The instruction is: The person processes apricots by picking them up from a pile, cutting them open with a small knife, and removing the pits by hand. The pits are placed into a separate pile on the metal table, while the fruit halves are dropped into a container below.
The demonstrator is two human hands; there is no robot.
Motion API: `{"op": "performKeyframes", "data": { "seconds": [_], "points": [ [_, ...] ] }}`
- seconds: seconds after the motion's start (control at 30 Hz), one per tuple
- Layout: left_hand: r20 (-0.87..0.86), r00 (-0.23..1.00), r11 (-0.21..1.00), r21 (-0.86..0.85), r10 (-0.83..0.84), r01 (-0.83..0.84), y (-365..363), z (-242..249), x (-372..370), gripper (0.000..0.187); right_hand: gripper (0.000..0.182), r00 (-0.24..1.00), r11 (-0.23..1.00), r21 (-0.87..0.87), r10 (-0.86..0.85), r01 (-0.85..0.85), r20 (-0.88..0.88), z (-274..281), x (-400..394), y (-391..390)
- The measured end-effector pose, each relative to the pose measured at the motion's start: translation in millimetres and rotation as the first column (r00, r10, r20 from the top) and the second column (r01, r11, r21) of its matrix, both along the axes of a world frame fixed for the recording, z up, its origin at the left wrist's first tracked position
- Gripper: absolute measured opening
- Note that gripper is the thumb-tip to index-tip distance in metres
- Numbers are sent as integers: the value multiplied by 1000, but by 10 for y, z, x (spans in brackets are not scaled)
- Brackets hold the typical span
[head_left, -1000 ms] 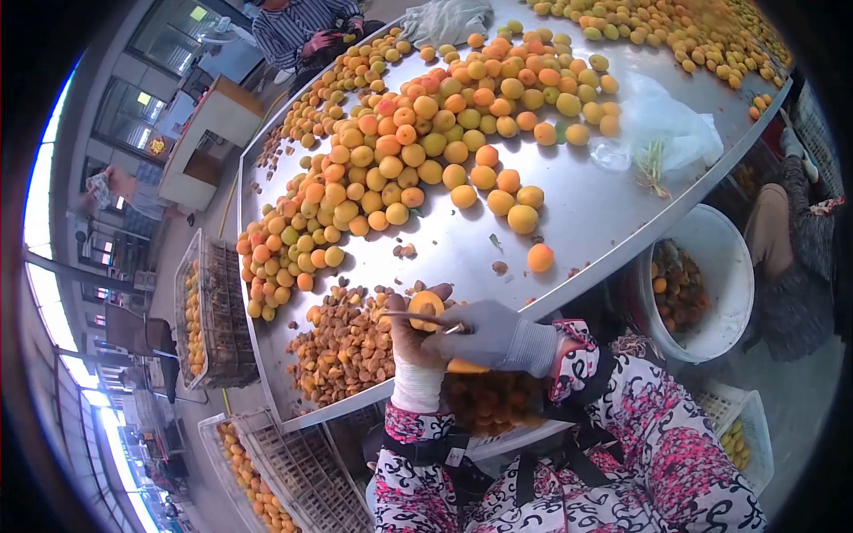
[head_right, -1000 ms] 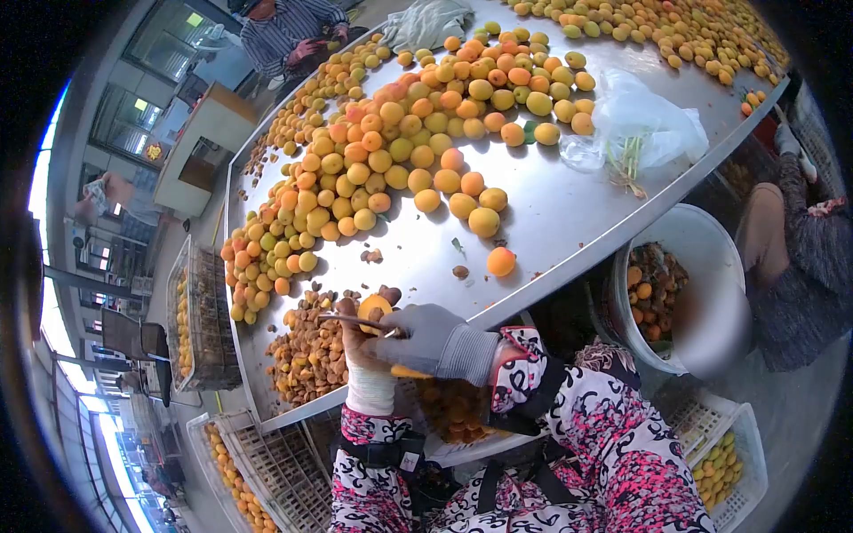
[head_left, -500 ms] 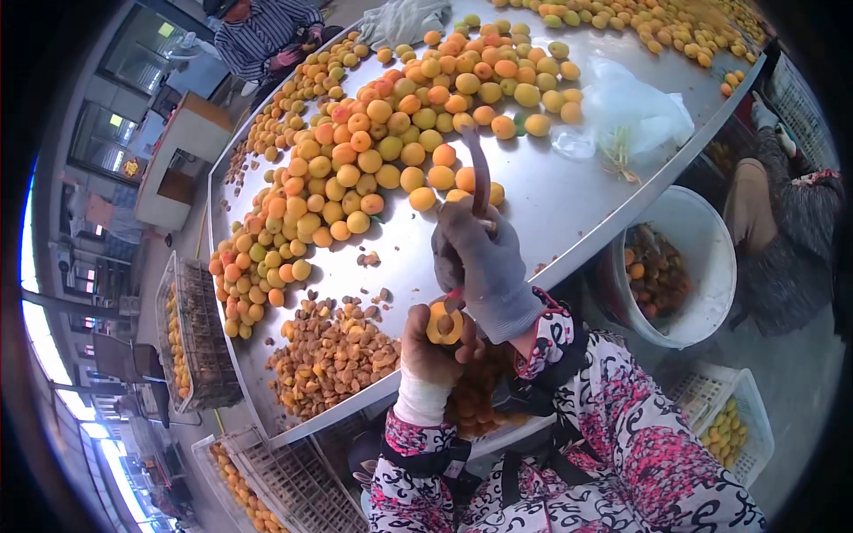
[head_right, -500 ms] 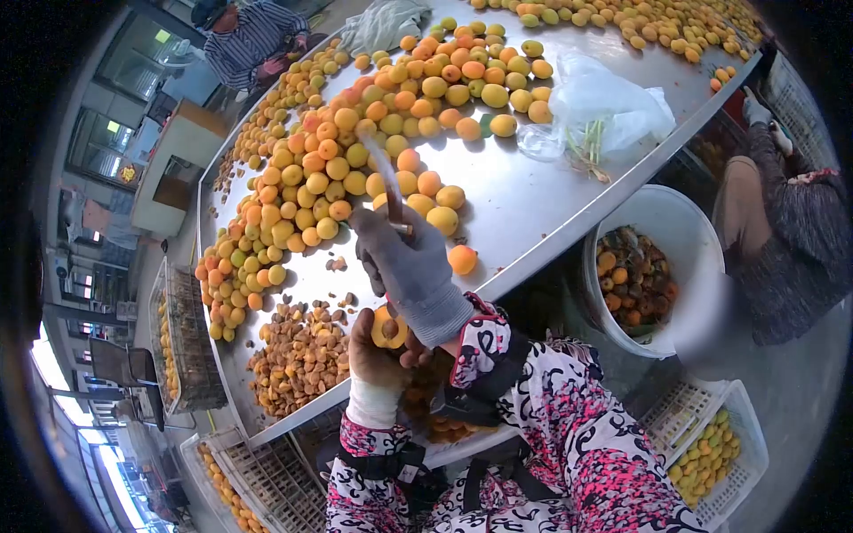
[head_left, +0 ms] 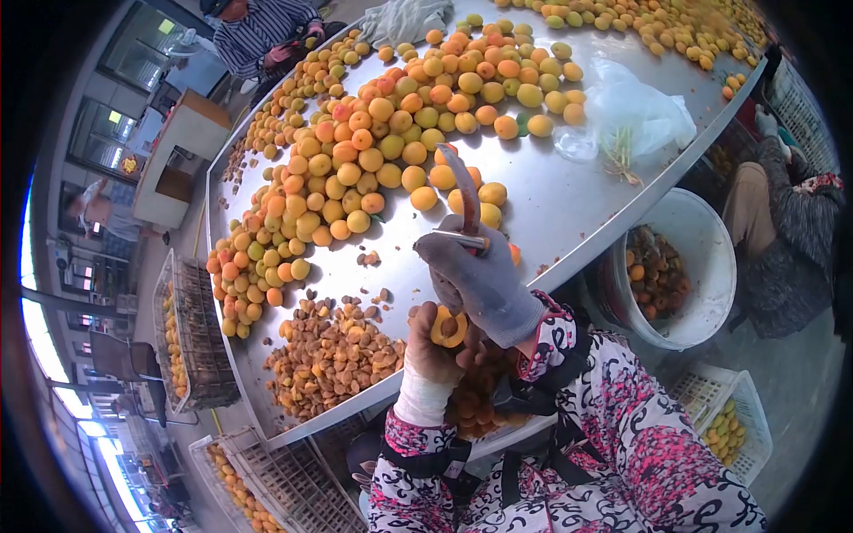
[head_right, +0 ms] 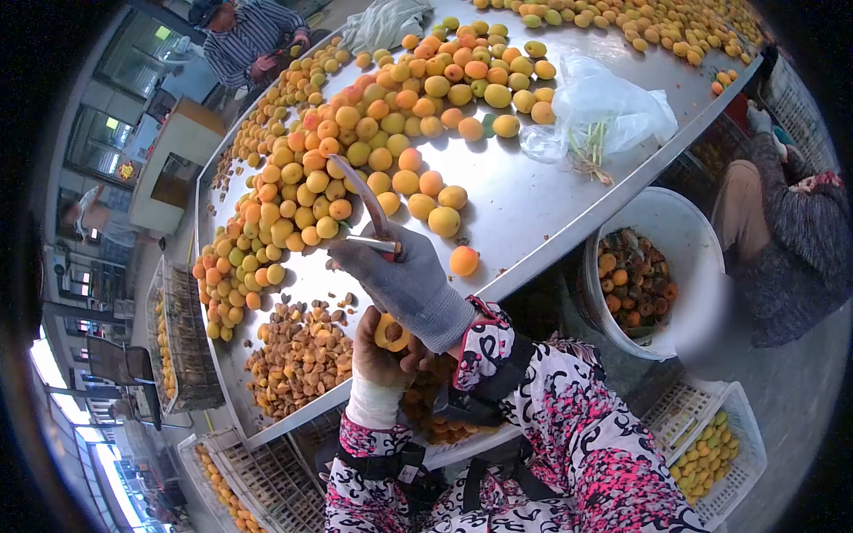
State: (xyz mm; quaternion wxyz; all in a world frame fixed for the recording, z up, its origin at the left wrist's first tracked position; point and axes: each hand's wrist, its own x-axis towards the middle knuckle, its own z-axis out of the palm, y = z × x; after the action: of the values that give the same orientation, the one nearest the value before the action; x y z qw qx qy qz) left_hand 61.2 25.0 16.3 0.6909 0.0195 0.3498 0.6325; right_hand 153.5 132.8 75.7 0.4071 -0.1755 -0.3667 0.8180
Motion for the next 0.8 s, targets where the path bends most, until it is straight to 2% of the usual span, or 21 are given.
{"op": "performKeyframes", "data": {
  "seconds": [0.07, 0.13, 0.2, 0.27, 0.3, 0.33, 0.37, 0.4, 0.47, 0.5, 0.53, 0.57, 0.6, 0.63, 0.67, 0.7, 0.77, 0.8],
  "points": [
    [4, 995, 992, 81, -97, 96, 13, -60, -56, 42, 30, 1000, 999, 21, -26, 26, -6, -12, -20, -2],
    [-41, 994, 993, 56, -103, 105, 9, -55, -62, 41, 27, 995, 999, -31, -26, 24, -93, -39, -30, 32],
    [-85, 990, 993, 27, -111, 114, 4, -25, -52, 40, 26, 995, 999, -36, 1, -5, -99, -9, -13, 20],
    [47, 998, 999, 32, -37, 35, 8, 35, -30, 24, 25, 994, 999, -39, 29, -33, -106, -14, -16, 20],
    [49, 998, 999, 31, -36, 34, 4, 18, -39, 24, 26, 990, 997, -56, 52, -60, -128, -27, -29, 25],
    [-24, 997, 980, 183, -79, 82, -4, -14, -56, 23, 27, 986, 994, -71, 76, -88, -150, -26, -41, 25],
    [-104, 988, 935, 327, -111, 139, -8, -44, -72, 30, 27, 986, 993, -72, 78, -90, -149, -23, -44, 21],
    [-103, 989, 935, 327, -109, 137, -19, -70, -82, 30, 27, 992, 997, -25, 75, -78, -103, -21, -38, 14],
    [-65, 992, 968, 222, -107, 119, -54, -117, -87, 48, 27, 996, 997, 21, 69, -68, -54, 6, -34, -15],
    [-63, 992, 968, 222, -108, 119, -62, -119, -92, 48, 27, 999, 987, 152, 47, -48, 7, 20, -46, -38],
    [-152, 984, 987, 111, -98, 115, -71, -111, -104, 36, 26, 998, 959, 281, 18, -35, 64, 33, -52, -56],
    [-239, 966, 995, -1, -97, 100, -73, -89, -115, 25, 26, 998, 959, 281, 18, -36, 65, 46, -52, -69],
    [-238, 967, 995, -2, -96, 98, -71, -52, -133, 25, 24, 997, 967, 253, 13, -31, 74, 58, -56, -84],
    [-95, 986, 991, -10, -134, 133, -58, 4, -158, 17, 23, 997, 974, 226, 9, -27, 82, 63, -69, -91],
    [51, 984, 985, -12, -169, 170, -32, 59, -167, 21, 23, 992, 992, -5, 125, -126, -18, -30, -76, -32],
    [51, 984, 986, -13, -168, 169, -3, 103, -160, 21, 23, 992, 992, -6, 126, -126, -18, -47, -79, -13],
    [-10, 980, 962, -194, -197, 192, 45, 167, -162, 37, 17, 987, 964, -230, 109, -133, -116, -49, -95, 10],
    [-12, 981, 963, -192, -196, 190, 36, 136, -184, 37, 19, 985, 966, -209, 129, -150, -113, -29, -70, 7]
  ]
}}
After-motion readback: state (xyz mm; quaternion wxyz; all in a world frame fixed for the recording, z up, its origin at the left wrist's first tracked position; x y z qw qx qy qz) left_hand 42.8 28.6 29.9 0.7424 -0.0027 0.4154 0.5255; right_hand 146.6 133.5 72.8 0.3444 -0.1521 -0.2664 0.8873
